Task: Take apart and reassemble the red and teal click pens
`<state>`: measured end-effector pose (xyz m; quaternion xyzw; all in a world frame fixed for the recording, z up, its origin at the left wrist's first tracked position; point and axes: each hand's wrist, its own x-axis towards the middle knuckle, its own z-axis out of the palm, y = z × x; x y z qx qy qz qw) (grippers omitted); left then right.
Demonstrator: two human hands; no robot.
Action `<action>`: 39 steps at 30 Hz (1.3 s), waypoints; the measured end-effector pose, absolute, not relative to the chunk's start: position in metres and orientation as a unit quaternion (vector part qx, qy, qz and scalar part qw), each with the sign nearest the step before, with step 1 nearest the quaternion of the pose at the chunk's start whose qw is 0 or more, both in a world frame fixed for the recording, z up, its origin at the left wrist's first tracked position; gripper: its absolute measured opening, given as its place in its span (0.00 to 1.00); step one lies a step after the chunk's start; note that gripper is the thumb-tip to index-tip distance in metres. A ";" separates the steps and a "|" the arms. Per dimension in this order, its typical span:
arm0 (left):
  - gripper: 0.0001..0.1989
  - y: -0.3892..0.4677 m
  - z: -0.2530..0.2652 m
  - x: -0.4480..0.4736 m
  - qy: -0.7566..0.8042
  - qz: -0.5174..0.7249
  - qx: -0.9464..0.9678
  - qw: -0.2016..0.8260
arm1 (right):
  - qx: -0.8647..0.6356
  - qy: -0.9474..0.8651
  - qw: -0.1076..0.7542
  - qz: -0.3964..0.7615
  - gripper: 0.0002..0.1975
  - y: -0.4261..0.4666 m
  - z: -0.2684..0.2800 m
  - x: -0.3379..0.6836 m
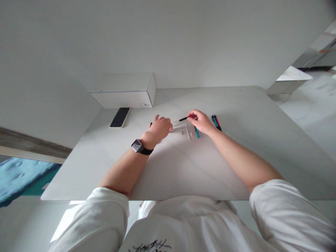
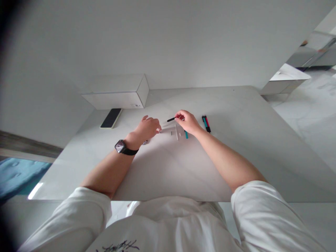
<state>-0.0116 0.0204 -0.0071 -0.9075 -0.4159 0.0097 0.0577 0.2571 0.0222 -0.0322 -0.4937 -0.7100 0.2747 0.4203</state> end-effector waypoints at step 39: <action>0.08 0.021 0.038 -0.019 -0.530 -0.139 -0.835 0.054 | -0.489 -0.837 0.206 0.132 0.05 0.014 -0.037 0.214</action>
